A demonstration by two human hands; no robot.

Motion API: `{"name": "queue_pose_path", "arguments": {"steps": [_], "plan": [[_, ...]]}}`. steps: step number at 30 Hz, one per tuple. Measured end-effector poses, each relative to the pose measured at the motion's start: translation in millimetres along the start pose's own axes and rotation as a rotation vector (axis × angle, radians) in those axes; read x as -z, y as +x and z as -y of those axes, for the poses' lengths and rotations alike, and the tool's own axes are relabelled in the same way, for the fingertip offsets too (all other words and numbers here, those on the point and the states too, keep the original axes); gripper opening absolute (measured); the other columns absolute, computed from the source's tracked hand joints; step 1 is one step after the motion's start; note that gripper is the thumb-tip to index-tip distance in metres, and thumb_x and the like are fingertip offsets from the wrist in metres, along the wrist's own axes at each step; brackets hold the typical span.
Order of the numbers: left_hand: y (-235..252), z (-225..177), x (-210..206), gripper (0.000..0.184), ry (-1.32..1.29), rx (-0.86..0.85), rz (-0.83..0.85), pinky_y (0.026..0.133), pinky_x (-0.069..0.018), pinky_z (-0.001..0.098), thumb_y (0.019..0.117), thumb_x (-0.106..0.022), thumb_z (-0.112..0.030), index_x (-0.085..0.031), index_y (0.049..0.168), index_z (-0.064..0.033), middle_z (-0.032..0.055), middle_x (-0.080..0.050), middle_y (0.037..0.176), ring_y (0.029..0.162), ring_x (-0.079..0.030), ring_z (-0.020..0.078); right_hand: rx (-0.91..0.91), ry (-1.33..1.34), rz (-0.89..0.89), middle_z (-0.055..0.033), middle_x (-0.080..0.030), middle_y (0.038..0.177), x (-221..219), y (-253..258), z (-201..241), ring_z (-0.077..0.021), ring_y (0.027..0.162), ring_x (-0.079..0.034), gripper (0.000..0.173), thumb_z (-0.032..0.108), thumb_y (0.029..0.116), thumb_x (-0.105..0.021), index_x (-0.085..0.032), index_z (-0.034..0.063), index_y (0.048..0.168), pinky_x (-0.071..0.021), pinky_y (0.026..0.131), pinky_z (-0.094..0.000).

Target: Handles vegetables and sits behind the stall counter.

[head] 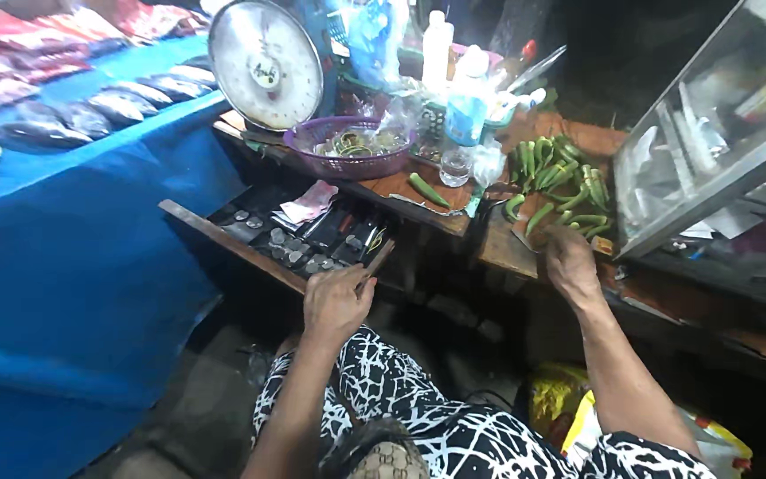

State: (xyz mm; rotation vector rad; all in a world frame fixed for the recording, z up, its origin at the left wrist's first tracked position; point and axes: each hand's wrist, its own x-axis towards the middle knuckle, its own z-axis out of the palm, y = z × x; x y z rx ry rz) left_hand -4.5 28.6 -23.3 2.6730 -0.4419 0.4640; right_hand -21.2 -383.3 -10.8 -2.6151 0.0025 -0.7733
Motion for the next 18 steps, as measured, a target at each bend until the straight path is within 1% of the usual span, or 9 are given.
{"name": "queue_pose_path", "arguments": {"steps": [4,7,9,10,12,14,16,17,18], "plan": [[0,3,4,0.036,-0.028,0.001,0.040,0.106,-0.0434,0.0589,0.1024,-0.057,-0.037,-0.077,0.113,-0.0084,0.0122,-0.074,0.120,0.114,-0.069,0.0325,0.035,0.003,-0.023,-0.0189,-0.069,0.124,-1,1,-2,-0.0376,0.124,-0.061,0.031,0.015,0.1037,-0.049,-0.072,0.0005,0.119,-0.0420,0.112,-0.0569],[-3,7,16,0.032,-0.214,0.033,0.113,0.110,-0.0398,0.0581,0.1003,-0.064,-0.031,-0.076,0.116,-0.0067,0.0128,-0.071,0.128,0.123,-0.064,0.0316,0.057,0.055,-0.089,-0.0177,-0.069,0.128,-1,1,-6,-0.0373,0.130,-0.058,0.031,0.016,0.1039,-0.050,-0.073,0.0014,0.118,-0.0405,0.115,-0.0553],[-8,9,34,0.029,-0.397,0.075,0.139,0.109,-0.0460,0.0518,0.0986,-0.068,-0.024,-0.074,0.119,-0.0043,0.0128,-0.068,0.131,0.124,-0.063,0.0264,0.012,0.132,-0.122,-0.0195,-0.068,0.131,1,0,-9,-0.0359,0.134,-0.056,0.032,0.015,0.1033,-0.049,-0.072,-0.0005,0.120,-0.0406,0.117,-0.0503],[-11,10,48,0.029,-0.458,0.088,0.126,0.105,-0.0508,0.0466,0.0975,-0.069,-0.021,-0.072,0.121,-0.0038,0.0121,-0.068,0.130,0.120,-0.065,0.0217,-0.036,0.183,-0.130,-0.0201,-0.067,0.132,5,-2,-7,-0.0324,0.134,-0.057,0.032,0.014,0.1037,-0.050,-0.071,-0.0015,0.122,-0.0429,0.116,-0.0459],[-20,12,81,0.031,-0.512,0.113,0.064,0.096,-0.0566,0.0386,0.0961,-0.070,-0.014,-0.069,0.126,-0.0043,0.0102,-0.070,0.124,0.107,-0.069,0.0143,-0.139,0.343,-0.135,-0.0193,-0.067,0.131,19,-1,5,-0.0214,0.126,-0.063,0.032,0.012,0.1034,-0.051,-0.068,-0.0035,0.126,-0.0507,0.108,-0.0359],[-33,11,124,0.034,-0.516,0.131,-0.031,0.093,-0.0584,0.0330,0.0957,-0.070,-0.011,-0.067,0.129,-0.0053,0.0075,-0.071,0.121,0.101,-0.070,0.0100,-0.152,0.568,-0.133,-0.0141,-0.069,0.125,43,8,21,-0.0134,0.111,-0.067,0.030,0.010,0.1027,-0.053,-0.066,-0.0048,0.125,-0.0558,0.097,-0.0309],[-49,9,174,0.035,-0.543,0.124,-0.154,0.090,-0.0595,0.0279,0.0963,-0.068,-0.012,-0.066,0.131,-0.0064,0.0041,-0.071,0.123,0.100,-0.071,0.0085,-0.030,0.856,-0.056,-0.0147,-0.068,0.124,70,21,35,-0.0197,0.108,-0.068,0.030,0.008,0.1039,-0.049,-0.061,-0.0068,0.127,-0.0579,0.096,-0.0373],[-57,8,199,0.034,-0.554,0.096,-0.221,0.090,-0.0595,0.0264,0.0978,-0.067,-0.014,-0.065,0.131,-0.0082,0.0019,-0.071,0.125,0.102,-0.071,0.0090,0.051,0.938,0.025,-0.0200,-0.066,0.127,86,26,42,-0.0261,0.112,-0.068,0.032,0.008,0.1056,-0.043,-0.055,-0.0095,0.131,-0.0572,0.098,-0.0416],[-65,8,224,0.033,-0.554,0.058,-0.274,0.093,-0.0586,0.0272,0.1008,-0.064,-0.019,-0.064,0.133,-0.0107,0.0004,-0.069,0.130,0.107,-0.070,0.0116,0.140,0.915,0.155,-0.0301,-0.060,0.132,108,28,55,-0.0335,0.118,-0.065,0.037,0.003,0.1050,-0.033,-0.043,-0.0181,0.134,-0.0554,0.101,-0.0444]]}}
